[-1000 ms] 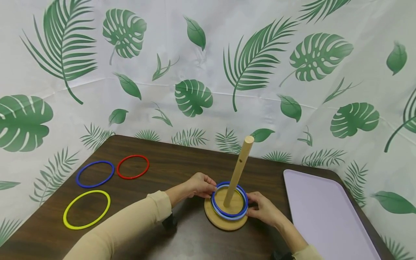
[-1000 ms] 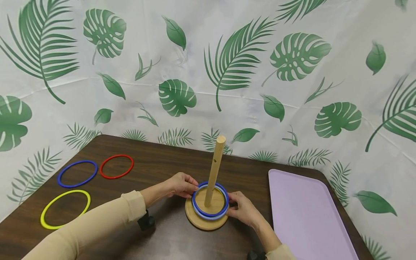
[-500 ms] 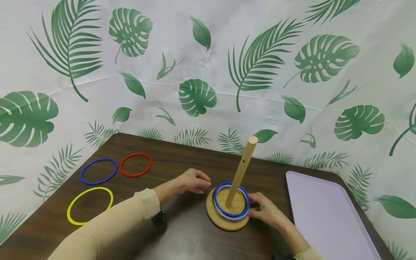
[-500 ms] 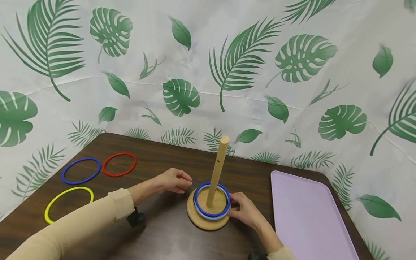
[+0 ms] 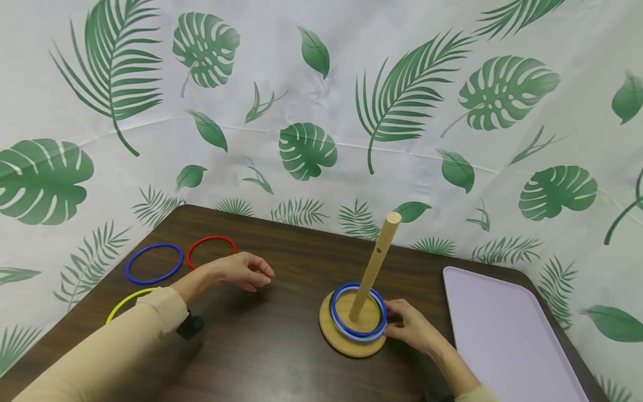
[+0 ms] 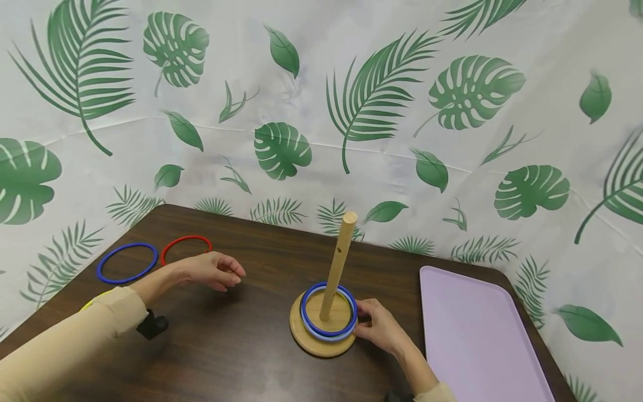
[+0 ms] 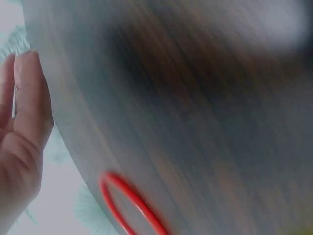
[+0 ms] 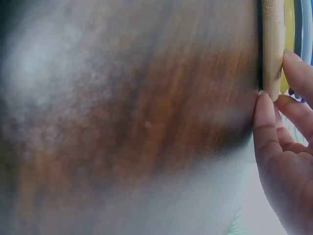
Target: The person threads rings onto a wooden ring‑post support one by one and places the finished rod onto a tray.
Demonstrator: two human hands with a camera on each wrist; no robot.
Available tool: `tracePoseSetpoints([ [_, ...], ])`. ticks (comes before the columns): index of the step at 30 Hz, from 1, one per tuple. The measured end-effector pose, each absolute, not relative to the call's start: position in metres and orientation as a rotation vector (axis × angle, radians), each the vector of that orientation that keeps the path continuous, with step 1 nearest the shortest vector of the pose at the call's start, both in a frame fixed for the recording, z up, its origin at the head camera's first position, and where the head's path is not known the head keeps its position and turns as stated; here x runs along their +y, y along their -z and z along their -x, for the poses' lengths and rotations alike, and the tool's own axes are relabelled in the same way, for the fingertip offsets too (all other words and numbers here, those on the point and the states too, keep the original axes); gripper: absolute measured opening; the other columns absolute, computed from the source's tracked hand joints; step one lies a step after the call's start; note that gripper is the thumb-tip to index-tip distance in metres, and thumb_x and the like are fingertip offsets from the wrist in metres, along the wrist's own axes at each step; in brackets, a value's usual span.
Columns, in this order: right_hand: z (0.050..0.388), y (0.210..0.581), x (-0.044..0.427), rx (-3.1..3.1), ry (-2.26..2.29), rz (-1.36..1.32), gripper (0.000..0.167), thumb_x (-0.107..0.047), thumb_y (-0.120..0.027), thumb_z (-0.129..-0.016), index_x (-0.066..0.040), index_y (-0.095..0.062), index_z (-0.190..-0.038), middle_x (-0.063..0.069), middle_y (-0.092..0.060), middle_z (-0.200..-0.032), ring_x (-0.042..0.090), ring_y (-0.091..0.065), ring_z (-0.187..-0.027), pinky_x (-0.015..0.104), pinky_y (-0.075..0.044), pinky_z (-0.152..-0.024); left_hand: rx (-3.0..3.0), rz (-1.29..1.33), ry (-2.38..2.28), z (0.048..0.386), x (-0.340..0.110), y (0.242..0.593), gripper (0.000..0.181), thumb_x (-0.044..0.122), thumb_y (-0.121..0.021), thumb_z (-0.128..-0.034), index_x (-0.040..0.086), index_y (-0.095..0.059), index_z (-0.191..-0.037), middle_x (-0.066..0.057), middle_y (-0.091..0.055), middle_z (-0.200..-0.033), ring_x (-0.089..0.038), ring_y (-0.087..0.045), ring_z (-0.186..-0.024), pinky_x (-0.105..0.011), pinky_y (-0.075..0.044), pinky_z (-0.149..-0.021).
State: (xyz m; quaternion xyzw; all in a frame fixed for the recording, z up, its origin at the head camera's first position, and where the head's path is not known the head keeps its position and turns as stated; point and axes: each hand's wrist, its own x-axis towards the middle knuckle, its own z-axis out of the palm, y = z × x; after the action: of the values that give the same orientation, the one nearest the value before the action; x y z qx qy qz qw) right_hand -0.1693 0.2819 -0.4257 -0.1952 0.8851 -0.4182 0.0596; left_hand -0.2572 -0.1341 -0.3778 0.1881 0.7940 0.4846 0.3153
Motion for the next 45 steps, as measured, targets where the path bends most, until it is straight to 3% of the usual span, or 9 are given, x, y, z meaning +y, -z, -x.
tracePoseSetpoints([
  [7, 0.168, 0.425, 0.282, 2.665, 1.284, 0.578, 0.053, -0.009, -0.075, -0.078, 0.013, -0.054, -0.121, 0.025, -0.05, -0.116, 0.009, -0.052, -0.098, 0.022, -0.054, -0.076, 2.124, -0.466, -1.275, 0.255, -0.193, 0.377, 0.042, 0.018, -0.061, -0.0918, -0.007, -0.051, -0.123, -0.023, -0.055, -0.124, -0.033, -0.055, -0.114, -0.039, -0.052, -0.09],
  [14, 0.169, 0.425, 0.282, 2.665, 1.281, 0.595, 0.052, -0.009, -0.074, -0.079, 0.014, -0.054, -0.121, 0.025, -0.05, -0.116, 0.009, -0.052, -0.099, 0.022, -0.054, -0.077, 2.196, -0.391, -1.265, 0.249, -0.245, 0.378, 0.045, 0.022, -0.063, -0.091, -0.007, -0.052, -0.124, -0.018, -0.058, -0.12, -0.037, -0.053, -0.117, -0.042, -0.052, -0.09],
  [22, 0.167, 0.423, 0.283, 2.645, 1.299, 0.606, 0.052, -0.009, -0.073, -0.08, 0.013, -0.053, -0.122, 0.025, -0.05, -0.117, 0.009, -0.051, -0.1, 0.021, -0.054, -0.077, 2.24, -0.326, -1.28, 0.245, -0.289, 0.383, 0.049, 0.02, -0.061, -0.0918, -0.012, -0.047, -0.125, -0.008, -0.059, -0.107, -0.019, -0.057, -0.1, -0.033, -0.054, -0.083],
  [30, 0.167, 0.422, 0.283, 2.623, 1.299, 0.601, 0.052, -0.008, -0.072, -0.081, 0.012, -0.052, -0.124, 0.025, -0.05, -0.118, 0.017, -0.052, -0.102, 0.021, -0.054, -0.078, 2.33, -0.308, -1.199, 0.237, -0.318, 0.388, 0.048, 0.019, -0.059, -0.0933, -0.016, -0.045, -0.123, -0.016, -0.061, -0.113, -0.02, -0.061, -0.102, -0.029, -0.054, -0.078],
  [36, 0.167, 0.423, 0.283, 2.617, 1.302, 0.595, 0.052, -0.008, -0.072, -0.081, 0.013, -0.052, -0.124, 0.026, -0.049, -0.119, 0.02, -0.052, -0.102, 0.022, -0.054, -0.078, 2.367, -0.275, -1.151, 0.232, -0.331, 0.388, 0.048, 0.019, -0.059, -0.0933, -0.018, -0.045, -0.122, -0.013, -0.063, -0.108, -0.009, -0.06, -0.092, -0.029, -0.054, -0.077],
  [45, 0.168, 0.423, 0.282, 2.607, 1.316, 0.607, 0.051, -0.009, -0.072, -0.081, 0.012, -0.053, -0.124, 0.026, -0.049, -0.118, 0.015, -0.052, -0.101, 0.023, -0.055, -0.078, 2.395, -0.22, -1.086, 0.225, -0.345, 0.392, 0.046, 0.017, -0.059, -0.0927, -0.018, -0.047, -0.119, -0.009, -0.064, -0.103, -0.015, -0.059, -0.092, -0.034, -0.053, -0.081],
])
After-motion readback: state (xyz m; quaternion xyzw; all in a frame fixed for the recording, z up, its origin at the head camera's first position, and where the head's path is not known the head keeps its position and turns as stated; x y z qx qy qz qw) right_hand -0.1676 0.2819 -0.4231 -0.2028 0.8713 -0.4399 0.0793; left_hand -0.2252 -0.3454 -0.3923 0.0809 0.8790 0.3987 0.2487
